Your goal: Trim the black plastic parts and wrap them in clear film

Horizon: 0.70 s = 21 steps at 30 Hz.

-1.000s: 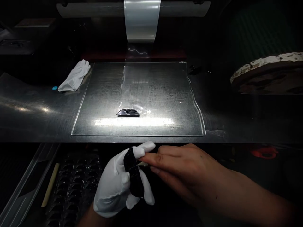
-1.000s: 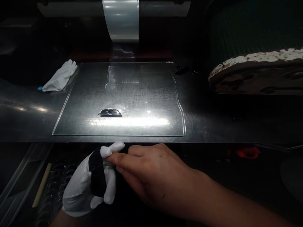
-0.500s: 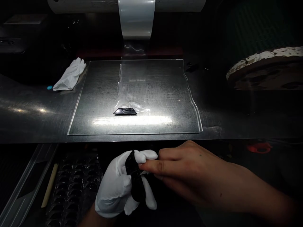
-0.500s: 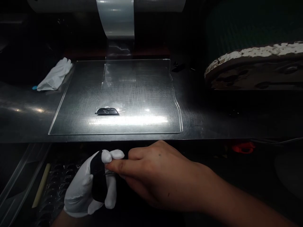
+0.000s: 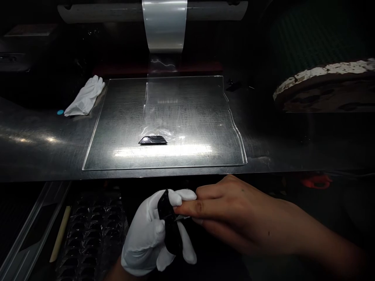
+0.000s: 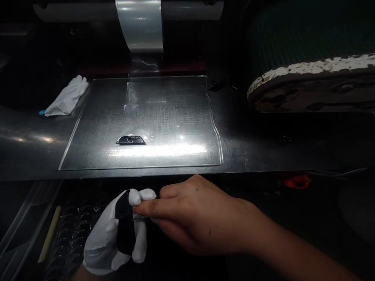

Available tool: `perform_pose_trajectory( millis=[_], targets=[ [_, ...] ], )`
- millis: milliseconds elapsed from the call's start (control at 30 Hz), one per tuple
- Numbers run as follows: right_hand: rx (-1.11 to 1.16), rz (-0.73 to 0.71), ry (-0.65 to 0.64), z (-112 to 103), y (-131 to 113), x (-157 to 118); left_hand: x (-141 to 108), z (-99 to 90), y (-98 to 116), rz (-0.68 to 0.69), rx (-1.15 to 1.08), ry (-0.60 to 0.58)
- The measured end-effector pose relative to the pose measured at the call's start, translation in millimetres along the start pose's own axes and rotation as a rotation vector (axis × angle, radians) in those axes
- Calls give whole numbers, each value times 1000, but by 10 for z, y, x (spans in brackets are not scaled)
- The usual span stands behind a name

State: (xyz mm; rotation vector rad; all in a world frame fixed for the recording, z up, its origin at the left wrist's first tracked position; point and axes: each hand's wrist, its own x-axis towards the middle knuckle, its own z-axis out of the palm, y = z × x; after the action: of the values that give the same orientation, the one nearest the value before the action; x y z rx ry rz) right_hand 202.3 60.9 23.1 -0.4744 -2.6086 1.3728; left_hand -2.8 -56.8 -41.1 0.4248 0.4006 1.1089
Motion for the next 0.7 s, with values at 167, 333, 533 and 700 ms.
perform_pose_trajectory(
  millis=[167, 333, 533, 700],
  targets=[
    [1, -2, -27, 14, -11, -32, 3, 41, -1, 36, 0, 4],
    [37, -12, 10, 47, -34, -35, 3, 24, 28, 77, 0, 83],
    [-47, 38, 116, 85, -84, -29, -1, -26, 31, 78, 13, -18],
    [-107, 88, 140, 127, -143, -11, -11, -1, 99, 15, 74, 27]
  ],
)
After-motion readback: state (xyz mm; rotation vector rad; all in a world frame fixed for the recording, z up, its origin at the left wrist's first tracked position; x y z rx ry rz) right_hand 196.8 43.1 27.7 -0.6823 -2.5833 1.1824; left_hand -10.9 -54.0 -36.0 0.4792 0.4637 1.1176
